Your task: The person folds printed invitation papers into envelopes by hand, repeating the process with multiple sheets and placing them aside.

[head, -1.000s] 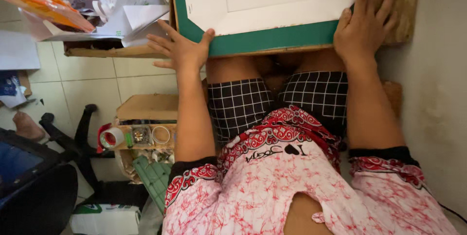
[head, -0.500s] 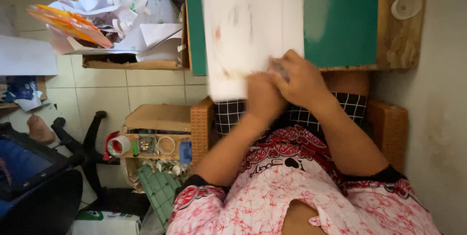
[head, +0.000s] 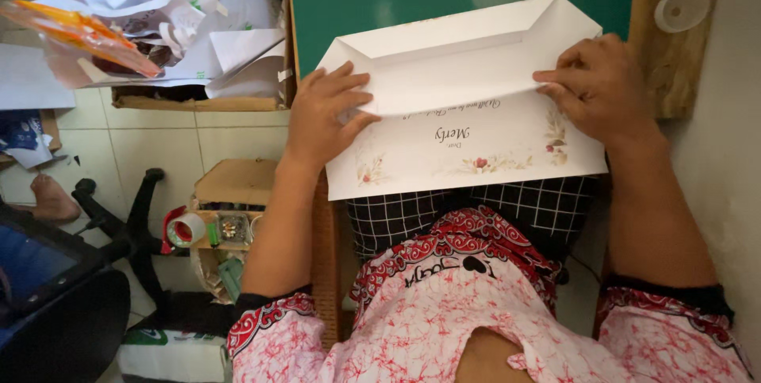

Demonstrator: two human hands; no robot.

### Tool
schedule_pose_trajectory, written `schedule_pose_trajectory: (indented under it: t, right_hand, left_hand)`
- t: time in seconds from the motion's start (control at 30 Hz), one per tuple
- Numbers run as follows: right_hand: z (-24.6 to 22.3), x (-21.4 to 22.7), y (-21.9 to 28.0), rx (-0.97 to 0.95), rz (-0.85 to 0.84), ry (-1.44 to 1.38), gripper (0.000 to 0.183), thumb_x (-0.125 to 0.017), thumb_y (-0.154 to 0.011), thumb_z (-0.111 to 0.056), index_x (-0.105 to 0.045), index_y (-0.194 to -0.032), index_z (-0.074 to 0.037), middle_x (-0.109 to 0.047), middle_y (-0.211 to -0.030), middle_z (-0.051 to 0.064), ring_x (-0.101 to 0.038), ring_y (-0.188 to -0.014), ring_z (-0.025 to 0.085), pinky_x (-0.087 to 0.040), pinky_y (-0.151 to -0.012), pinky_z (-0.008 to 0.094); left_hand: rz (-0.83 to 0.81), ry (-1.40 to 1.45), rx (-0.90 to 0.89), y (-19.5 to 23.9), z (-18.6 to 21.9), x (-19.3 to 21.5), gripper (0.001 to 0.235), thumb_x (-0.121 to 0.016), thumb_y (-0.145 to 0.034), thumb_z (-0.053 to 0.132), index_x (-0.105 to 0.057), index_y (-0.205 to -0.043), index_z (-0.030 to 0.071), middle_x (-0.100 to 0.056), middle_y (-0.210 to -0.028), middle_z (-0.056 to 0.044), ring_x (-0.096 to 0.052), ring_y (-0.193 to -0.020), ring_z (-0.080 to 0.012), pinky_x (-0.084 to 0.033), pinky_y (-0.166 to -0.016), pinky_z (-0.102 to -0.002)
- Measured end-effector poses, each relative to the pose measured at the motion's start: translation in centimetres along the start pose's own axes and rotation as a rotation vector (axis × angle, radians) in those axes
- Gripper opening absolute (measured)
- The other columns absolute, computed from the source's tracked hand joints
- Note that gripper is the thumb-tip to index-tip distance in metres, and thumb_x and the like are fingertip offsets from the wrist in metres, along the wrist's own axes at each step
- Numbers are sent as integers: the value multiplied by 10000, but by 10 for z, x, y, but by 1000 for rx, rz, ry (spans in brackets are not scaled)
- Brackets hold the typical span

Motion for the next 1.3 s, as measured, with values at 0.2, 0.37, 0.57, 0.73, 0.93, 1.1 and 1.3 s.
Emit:
schedule_pose_trajectory:
  t: [0.2,0.37,0.57,0.73,0.93,1.1,1.3]
  right_hand:
    - [17,-33,-5,-152,-16,5,225,-874,-956,-309,-750,-894,-132,-669,-826,-27,-555,-842,185,-387,-934,359]
    - [24,-49,-8,-154,107,107,312,-895,-972,-252,-686,-790,-109,-645,-737,-10,-549,-829,205,-360,-925,402]
    - [29,-47,-2,-280,12,7,234,-833,-939,-226,-665,-824,-112,-619,-774,-27,-494,-781,191,-349,-840,341]
    - [21,-41,-6,-219,-12,51,358,-899,-937,-295,-638,-760,-127,-586,-748,-30,-490,-789,201,-332,-951,380]
    - [16,-40,-12,-233,-7,97,437,-918,-953,-315,-600,-716,-132,-559,-698,-25,-482,-774,198,-329,-931,385]
    - [17,-44,-8,-309,-10,-5,345,-890,-930,-245,-595,-794,-130,-586,-735,-33,-459,-767,176,-344,-872,342]
    - [19,-45,-4,-243,9,95,383,-925,-953,-202,-587,-795,-113,-611,-760,-5,-478,-814,206,-353,-955,401]
  left_hand:
    - [201,-140,181,-5,3,-22,235,-912,-877,266,-753,-794,114,-634,-818,-24,-550,-903,-255,-369,-882,-442]
    - [274,-121,349,-10,-2,-39,443,-947,-758,370,-603,-655,110,-590,-714,2,-510,-855,-261,-331,-821,-446]
    - [264,-154,360,-11,0,-41,420,-941,-766,370,-610,-685,124,-575,-734,5,-493,-883,-262,-336,-841,-445]
    - [257,-137,387,-10,-1,-41,436,-948,-761,373,-607,-672,115,-561,-722,-2,-490,-861,-262,-330,-827,-440]
    - [268,-111,396,-10,0,-40,428,-946,-771,365,-615,-676,110,-569,-727,1,-489,-857,-252,-345,-852,-434]
    - [264,-108,418,-12,2,-38,421,-944,-757,362,-623,-664,108,-573,-712,7,-492,-849,-245,-339,-842,-435]
    - [278,-111,433,-12,3,-40,418,-939,-773,363,-629,-660,106,-588,-711,2,-491,-845,-249,-336,-843,-438]
Point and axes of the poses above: each hand's wrist, its own y-axis away from the middle knuckle, its own x-axis out of the back of the hand, z = x × y, the point moved 1 cm from there along -y, towards the middle knuckle
